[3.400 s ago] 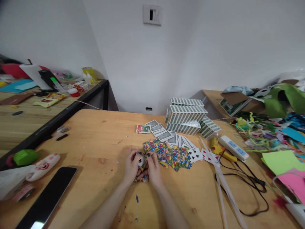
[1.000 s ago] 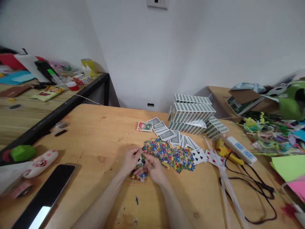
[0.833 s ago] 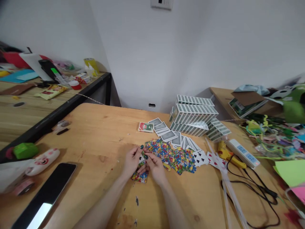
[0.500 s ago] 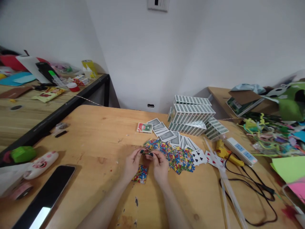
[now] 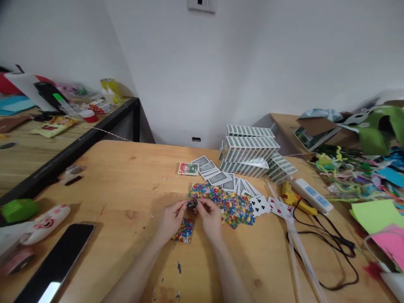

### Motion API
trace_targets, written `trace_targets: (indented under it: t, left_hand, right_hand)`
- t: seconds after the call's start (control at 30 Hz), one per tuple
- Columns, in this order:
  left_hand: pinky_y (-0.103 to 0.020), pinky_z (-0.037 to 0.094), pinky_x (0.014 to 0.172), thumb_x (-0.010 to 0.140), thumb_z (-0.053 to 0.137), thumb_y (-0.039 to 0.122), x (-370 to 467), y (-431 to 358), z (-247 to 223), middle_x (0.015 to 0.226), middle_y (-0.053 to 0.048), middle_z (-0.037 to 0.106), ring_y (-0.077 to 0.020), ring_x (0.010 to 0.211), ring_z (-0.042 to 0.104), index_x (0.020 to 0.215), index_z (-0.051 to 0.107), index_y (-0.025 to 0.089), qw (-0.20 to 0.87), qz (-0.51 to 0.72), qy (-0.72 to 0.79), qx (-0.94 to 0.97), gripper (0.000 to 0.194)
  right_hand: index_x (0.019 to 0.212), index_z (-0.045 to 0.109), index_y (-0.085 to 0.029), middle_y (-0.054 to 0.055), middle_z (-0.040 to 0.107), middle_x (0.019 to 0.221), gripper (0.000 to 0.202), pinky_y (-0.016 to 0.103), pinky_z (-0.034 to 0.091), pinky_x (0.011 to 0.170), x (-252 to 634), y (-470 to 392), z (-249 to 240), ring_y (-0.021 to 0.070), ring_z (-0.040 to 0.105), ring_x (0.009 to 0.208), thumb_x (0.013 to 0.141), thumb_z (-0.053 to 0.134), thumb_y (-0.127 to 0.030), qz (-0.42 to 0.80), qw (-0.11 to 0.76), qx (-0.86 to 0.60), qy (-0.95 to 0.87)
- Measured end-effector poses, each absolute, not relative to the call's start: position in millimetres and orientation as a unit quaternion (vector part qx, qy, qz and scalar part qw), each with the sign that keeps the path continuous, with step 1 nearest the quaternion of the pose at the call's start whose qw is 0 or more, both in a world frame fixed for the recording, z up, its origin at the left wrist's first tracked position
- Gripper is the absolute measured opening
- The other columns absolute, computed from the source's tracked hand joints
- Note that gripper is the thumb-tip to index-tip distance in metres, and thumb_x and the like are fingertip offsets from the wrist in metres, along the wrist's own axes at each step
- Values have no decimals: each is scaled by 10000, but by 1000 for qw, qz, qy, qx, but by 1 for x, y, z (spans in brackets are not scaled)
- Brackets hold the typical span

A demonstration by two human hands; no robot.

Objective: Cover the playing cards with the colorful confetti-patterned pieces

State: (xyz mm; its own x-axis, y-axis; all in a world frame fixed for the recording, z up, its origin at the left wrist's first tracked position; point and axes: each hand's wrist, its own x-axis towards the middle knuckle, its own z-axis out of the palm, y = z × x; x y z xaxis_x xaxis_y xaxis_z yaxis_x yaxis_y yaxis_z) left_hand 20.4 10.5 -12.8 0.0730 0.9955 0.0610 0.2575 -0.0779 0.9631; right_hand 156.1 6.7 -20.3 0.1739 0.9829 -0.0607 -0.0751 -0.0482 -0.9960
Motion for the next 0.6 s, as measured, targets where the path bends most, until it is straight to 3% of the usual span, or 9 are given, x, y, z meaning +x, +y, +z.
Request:
trace_targets:
  t: [0.33,0.6]
  left_hand:
    - [-298,457,842,803,467,223,10,4,-20,1023,-17,661,-169,910,616,1009,636,264,411,424,485,646,270]
    - [-311,461,786,785,502,267,12,2,-19,896,-43,692,-188,808,626,926,667,257,364,426,509,653,217]
  right_hand:
    - [767,683,-214,52,657,787,115,345,475,677,160,0,-33,189,587,689,711,608,-281,424,545,-544,-478]
    - [799,664,-216,45,628,772,126,326,454,681,157,-1,-28,184,562,719,739,583,-292,365,545,-558,-509]
